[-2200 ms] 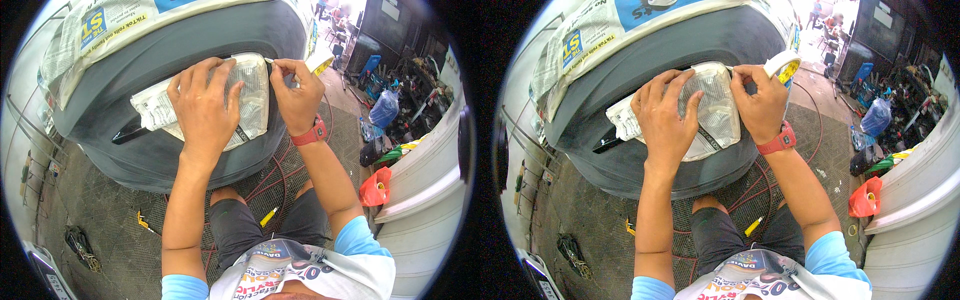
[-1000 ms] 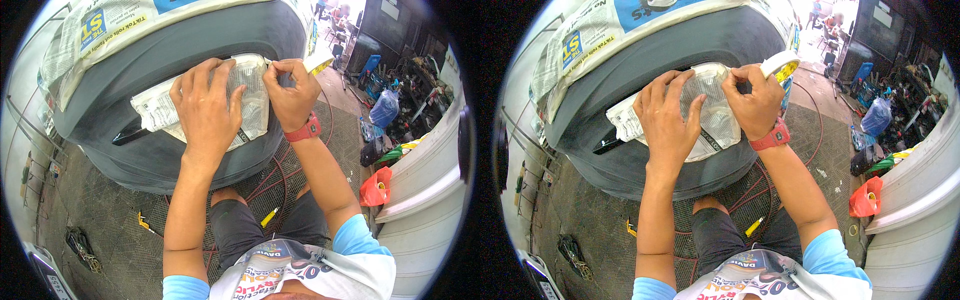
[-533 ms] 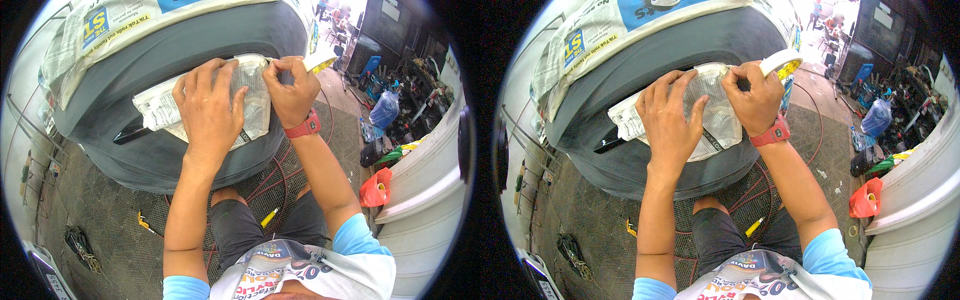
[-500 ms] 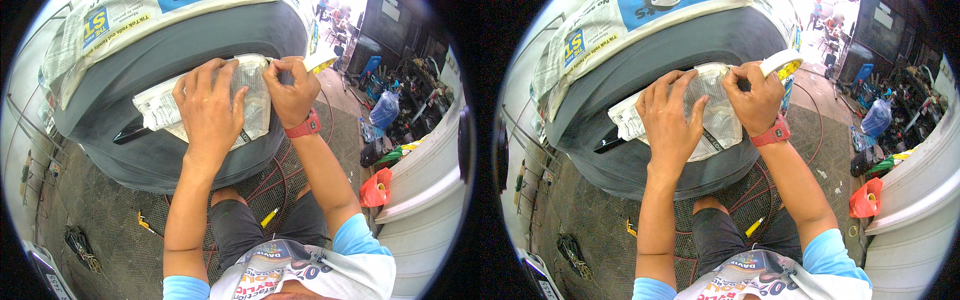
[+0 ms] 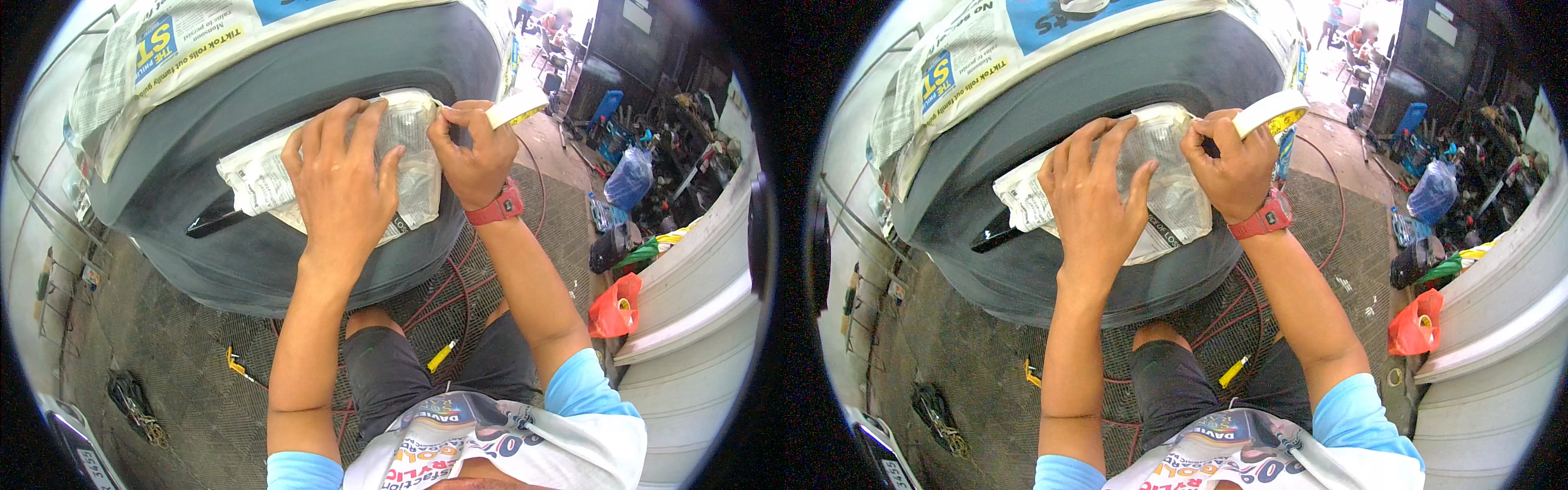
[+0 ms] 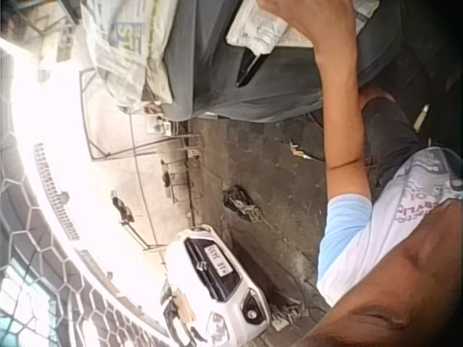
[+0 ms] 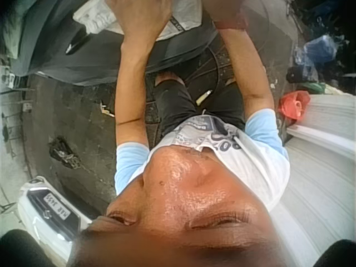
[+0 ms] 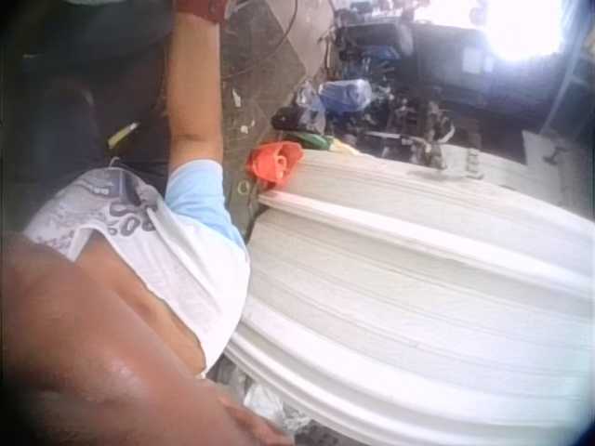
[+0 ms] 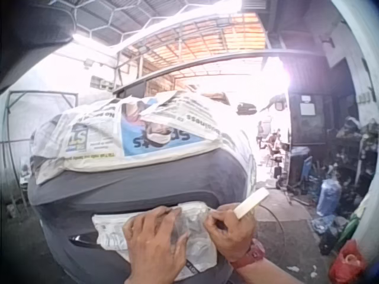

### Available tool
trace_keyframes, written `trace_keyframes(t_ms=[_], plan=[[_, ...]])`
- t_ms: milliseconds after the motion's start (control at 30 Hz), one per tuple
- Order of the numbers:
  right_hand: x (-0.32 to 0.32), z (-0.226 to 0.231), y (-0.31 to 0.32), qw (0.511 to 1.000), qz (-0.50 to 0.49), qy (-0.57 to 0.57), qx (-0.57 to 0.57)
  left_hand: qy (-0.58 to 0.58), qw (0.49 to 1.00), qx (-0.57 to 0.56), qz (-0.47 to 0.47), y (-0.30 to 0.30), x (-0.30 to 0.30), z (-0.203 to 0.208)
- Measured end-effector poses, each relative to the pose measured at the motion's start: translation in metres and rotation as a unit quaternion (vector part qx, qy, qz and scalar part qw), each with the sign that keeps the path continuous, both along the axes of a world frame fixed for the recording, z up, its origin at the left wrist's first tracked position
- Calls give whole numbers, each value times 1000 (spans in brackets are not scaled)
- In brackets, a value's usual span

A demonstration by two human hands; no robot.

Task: The person applies masking tape to a car bumper to secure a newspaper covering a specific area. They use a yellow utility knife to trim the tape and smooth it down with their fingers to ensure a tight seal around the edges of the newspaper.

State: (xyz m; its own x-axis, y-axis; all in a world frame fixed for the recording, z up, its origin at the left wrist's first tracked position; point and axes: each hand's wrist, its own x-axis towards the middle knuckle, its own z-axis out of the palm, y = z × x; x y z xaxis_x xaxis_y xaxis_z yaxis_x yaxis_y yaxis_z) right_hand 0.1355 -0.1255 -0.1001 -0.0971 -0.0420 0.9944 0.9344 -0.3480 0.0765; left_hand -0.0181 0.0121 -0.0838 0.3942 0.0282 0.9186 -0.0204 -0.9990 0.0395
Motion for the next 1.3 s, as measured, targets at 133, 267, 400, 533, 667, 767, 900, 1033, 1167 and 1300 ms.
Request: trace_keyframes(t_ms=[133,267,400,533,667,767,900,1033,1167,1300], plan=[[4,-6,-2,1000,2,5,-9,6,1000,2,0,0,-1,0],[3,-4,-3,1000,-1,-4,-7,17,1000,1,4,-3,-2,1],[5,-5,-4,1000,1,-14,-23,15,999,18,29,-6,-2,3],[11,-8,-5,1000,-2,-17,-20,4,998,60,21,-12,6,16],[12,-7,-3,1000,-1,-20,-14,38,993,107,-19,-11,16,33],[16,-11,-4,1000,6,-13,-20,57,988,144,-8,-14,21,39],[13,-12,-6,999,12,-11,-38,79,978,189,32,-14,20,42],[17,-15,-11,998,7,-32,-54,92,971,213,60,-17,18,45],[17,-19,-19,999,17,-18,-47,113,961,238,82,-19,17,48],[12,-18,-23,998,59,-2,-21,124,957,245,98,-20,15,49]])
